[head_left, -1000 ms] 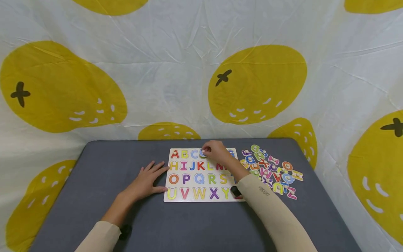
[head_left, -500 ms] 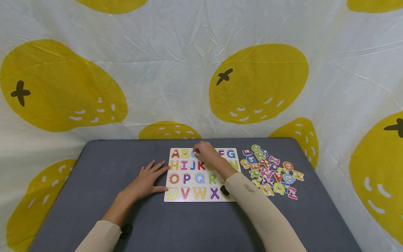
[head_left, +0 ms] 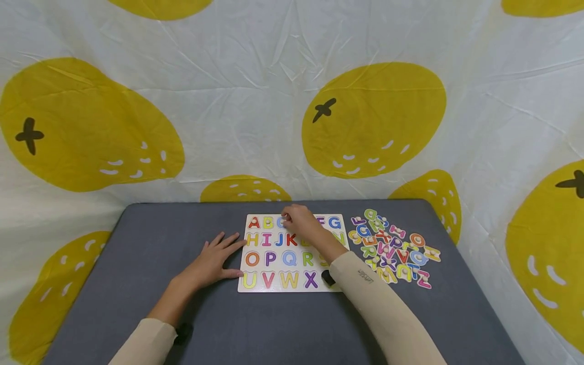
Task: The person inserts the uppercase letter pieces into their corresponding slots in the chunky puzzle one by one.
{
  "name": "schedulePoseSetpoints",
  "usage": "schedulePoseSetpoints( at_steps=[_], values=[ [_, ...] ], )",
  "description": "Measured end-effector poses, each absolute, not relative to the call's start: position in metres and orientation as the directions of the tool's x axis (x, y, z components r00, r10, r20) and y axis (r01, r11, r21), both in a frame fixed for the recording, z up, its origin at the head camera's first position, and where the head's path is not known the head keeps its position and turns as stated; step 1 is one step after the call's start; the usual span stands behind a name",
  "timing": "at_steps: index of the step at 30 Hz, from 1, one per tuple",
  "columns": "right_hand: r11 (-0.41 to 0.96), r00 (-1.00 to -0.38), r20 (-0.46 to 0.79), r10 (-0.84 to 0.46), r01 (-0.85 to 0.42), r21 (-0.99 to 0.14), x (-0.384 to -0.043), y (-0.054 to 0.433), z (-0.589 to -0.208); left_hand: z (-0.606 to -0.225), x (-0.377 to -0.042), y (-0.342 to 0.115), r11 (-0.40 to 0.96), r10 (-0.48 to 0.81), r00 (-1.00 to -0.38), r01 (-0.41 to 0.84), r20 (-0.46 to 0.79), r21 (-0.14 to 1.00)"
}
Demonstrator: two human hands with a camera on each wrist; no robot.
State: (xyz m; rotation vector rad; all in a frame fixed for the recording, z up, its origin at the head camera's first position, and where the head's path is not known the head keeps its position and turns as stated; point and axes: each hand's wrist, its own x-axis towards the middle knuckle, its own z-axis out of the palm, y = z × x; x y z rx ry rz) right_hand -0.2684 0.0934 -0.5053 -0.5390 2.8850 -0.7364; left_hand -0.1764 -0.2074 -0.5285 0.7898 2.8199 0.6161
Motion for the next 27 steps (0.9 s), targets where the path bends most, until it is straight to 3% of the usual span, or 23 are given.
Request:
schedulePoseSetpoints(
  at_steps=[8, 16, 27],
  values=[
    [0.773, -0.927, 0.084, -0.365, -0.352, -0.527, -0.268, 0.128, -0.497, -0.525, -0.177, -0.207, 0.78, 0.523, -0.852, 0.461, -0.037, 0.423],
    [0.737, -0.946, 0.126, -0.299, -0.313, -0.599, -0.264, 0.183, -0.49, -0.526, -0.177, -0.207, 0.782, 0.522, -0.852, 0.459, -0.041, 0.422],
    [0.799, -0.972, 0.148, -0.183, -0.234, -0.553, -0.258, 0.275, -0.484, -0.527, -0.177, -0.208, 0.787, 0.518, -0.853, 0.452, -0.054, 0.42]
  ],
)
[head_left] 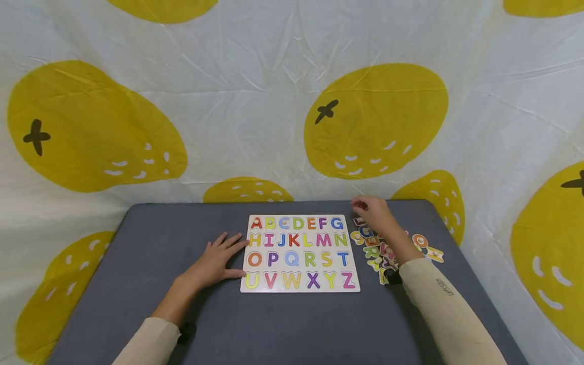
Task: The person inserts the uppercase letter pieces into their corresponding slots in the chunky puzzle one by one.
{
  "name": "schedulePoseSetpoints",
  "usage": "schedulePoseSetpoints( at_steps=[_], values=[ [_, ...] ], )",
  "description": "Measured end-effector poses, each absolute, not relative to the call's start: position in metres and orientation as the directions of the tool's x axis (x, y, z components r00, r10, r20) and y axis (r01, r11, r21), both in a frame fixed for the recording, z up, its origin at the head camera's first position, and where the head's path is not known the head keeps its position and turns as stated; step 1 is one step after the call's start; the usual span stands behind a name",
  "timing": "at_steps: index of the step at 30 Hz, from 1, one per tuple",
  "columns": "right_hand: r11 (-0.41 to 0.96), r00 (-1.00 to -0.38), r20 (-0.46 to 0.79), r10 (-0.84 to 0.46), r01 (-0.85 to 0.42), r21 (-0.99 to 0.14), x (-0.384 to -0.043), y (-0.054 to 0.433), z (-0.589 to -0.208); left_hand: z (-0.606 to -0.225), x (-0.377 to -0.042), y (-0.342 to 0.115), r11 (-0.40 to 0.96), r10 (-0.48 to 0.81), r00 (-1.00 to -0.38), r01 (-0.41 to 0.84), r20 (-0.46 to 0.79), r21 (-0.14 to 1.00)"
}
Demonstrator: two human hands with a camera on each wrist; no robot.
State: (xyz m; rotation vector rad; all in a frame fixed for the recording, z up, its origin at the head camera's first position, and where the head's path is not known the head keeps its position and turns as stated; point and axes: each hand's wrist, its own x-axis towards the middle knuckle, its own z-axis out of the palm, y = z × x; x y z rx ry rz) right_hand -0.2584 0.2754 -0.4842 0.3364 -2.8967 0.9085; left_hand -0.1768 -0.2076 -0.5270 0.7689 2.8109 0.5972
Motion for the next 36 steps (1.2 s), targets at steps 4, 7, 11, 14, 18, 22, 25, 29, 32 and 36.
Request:
schedulePoseSetpoints(
  at_steps=[4, 7, 11, 14, 18, 22, 25, 29, 32, 36],
  values=[
    [0.814, -0.98, 0.135, -0.144, -0.195, -0.548, -0.255, 0.304, -0.487, -0.526, -0.177, -0.207, 0.79, 0.514, -0.855, 0.445, -0.061, 0.422],
    [0.832, -0.983, 0.121, -0.139, -0.183, -0.524, -0.253, 0.32, -0.491, -0.526, -0.176, -0.206, 0.791, 0.51, -0.857, 0.437, -0.068, 0.427],
    [0.854, -0.982, 0.106, -0.155, -0.187, -0.486, -0.255, 0.333, -0.496, -0.526, -0.176, -0.206, 0.793, 0.507, -0.859, 0.431, -0.074, 0.431],
    [0.868, -0.984, 0.071, -0.163, -0.177, -0.464, -0.257, 0.337, -0.499, -0.526, -0.175, -0.207, 0.794, 0.503, -0.861, 0.427, -0.074, 0.432],
    [0.883, -0.986, 0.018, -0.168, -0.159, -0.442, -0.26, 0.338, -0.503, -0.528, -0.176, -0.207, 0.798, 0.502, -0.861, 0.428, -0.076, 0.424],
    [0.89, -0.985, 0.006, -0.171, -0.157, -0.428, -0.262, 0.335, -0.506, -0.529, -0.177, -0.207, 0.799, 0.503, -0.861, 0.428, -0.079, 0.422],
    [0.892, -0.985, 0.001, -0.172, -0.156, -0.423, -0.262, 0.334, -0.507, -0.529, -0.177, -0.207, 0.799, 0.5, -0.862, 0.425, -0.08, 0.425],
    [0.892, -0.984, -0.005, -0.177, -0.158, -0.424, -0.262, 0.334, -0.509, -0.529, -0.177, -0.206, 0.799, 0.5, -0.862, 0.423, -0.082, 0.427],
    [0.89, -0.983, 0.003, -0.181, -0.165, -0.426, -0.263, 0.335, -0.508, -0.528, -0.177, -0.205, 0.799, 0.499, -0.863, 0.421, -0.083, 0.429],
    [0.884, -0.982, 0.021, -0.187, -0.178, -0.432, -0.263, 0.336, -0.504, -0.527, -0.176, -0.204, 0.802, 0.493, -0.866, 0.417, -0.08, 0.428]
  ],
)
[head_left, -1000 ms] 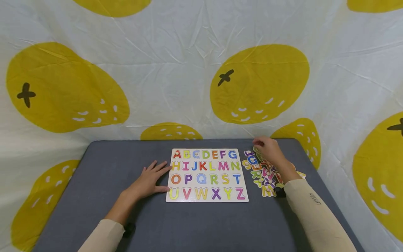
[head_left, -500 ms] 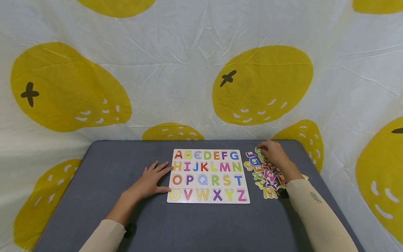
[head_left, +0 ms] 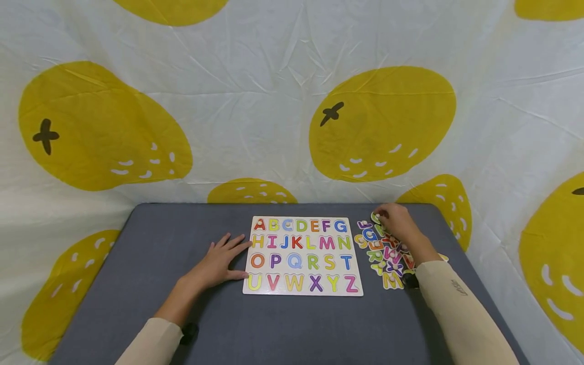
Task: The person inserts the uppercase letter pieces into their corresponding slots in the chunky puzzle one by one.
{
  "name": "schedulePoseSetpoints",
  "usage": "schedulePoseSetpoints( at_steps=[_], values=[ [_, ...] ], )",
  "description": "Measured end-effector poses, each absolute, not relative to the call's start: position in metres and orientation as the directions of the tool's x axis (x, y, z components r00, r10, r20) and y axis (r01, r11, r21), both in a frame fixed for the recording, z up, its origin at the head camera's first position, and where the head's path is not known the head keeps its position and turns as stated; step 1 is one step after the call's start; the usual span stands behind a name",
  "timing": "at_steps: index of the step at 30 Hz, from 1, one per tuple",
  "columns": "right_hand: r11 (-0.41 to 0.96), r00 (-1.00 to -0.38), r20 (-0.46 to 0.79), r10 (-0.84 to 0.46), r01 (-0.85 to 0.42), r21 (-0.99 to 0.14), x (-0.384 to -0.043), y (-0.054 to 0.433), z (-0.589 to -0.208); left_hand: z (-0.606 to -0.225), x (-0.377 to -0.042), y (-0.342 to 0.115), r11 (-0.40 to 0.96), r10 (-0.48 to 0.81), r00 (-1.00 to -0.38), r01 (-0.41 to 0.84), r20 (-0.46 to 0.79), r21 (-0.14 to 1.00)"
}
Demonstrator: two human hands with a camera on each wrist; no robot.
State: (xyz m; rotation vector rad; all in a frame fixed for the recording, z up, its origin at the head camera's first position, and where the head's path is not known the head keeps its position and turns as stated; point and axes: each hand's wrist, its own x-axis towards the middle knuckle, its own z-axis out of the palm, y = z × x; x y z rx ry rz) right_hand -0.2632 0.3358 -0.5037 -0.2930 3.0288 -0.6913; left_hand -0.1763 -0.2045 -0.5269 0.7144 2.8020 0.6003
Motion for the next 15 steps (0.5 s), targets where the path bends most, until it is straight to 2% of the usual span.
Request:
schedulePoseSetpoints(
  at_steps=[9, 15],
  values=[
    [0.864, -0.978, 0.041, -0.206, -0.202, -0.461, -0.256, 0.319, -0.491, -0.527, -0.176, -0.204, 0.797, 0.497, -0.864, 0.42, -0.078, 0.433],
    [0.844, -0.96, 0.088, -0.267, -0.277, -0.459, -0.251, 0.295, -0.488, -0.528, -0.177, -0.206, 0.797, 0.499, -0.863, 0.422, -0.077, 0.432]
  ],
)
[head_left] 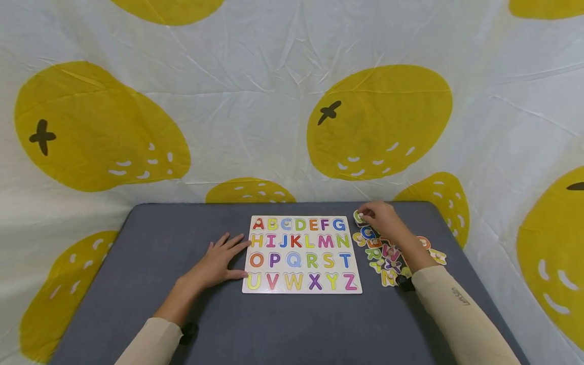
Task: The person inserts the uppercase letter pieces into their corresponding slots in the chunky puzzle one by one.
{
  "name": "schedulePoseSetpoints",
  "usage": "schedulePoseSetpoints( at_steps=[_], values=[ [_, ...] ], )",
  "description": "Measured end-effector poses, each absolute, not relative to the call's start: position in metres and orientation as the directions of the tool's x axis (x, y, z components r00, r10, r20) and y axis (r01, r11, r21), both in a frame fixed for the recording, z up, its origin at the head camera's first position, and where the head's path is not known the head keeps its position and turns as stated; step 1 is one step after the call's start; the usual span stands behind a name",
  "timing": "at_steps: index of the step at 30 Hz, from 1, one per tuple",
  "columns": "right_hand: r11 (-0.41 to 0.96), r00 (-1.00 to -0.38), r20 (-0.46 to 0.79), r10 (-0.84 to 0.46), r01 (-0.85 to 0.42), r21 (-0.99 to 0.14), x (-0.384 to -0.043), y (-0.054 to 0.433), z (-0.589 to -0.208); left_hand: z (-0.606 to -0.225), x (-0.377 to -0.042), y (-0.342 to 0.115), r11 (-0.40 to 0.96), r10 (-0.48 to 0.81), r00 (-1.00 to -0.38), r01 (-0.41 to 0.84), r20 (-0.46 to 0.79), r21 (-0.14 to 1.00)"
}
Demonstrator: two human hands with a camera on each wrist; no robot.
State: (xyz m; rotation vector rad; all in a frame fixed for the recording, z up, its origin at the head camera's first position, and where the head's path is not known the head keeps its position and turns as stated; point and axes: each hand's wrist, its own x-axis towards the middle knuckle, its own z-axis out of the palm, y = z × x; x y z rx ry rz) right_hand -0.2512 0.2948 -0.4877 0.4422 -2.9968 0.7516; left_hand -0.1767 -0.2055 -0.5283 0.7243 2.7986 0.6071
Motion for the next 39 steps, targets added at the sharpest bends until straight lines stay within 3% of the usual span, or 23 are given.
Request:
schedulePoseSetpoints(
  at_steps=[16, 39],
  values=[
    [0.813, -0.94, 0.025, -0.341, -0.308, -0.494, -0.252, 0.213, -0.492, -0.526, -0.175, -0.208, 0.787, 0.507, -0.859, 0.427, -0.072, 0.445],
    [0.859, -0.956, 0.008, -0.295, -0.269, -0.436, -0.27, 0.129, -0.507, -0.53, -0.176, -0.207, 0.792, 0.501, -0.863, 0.424, -0.07, 0.44]
  ],
)
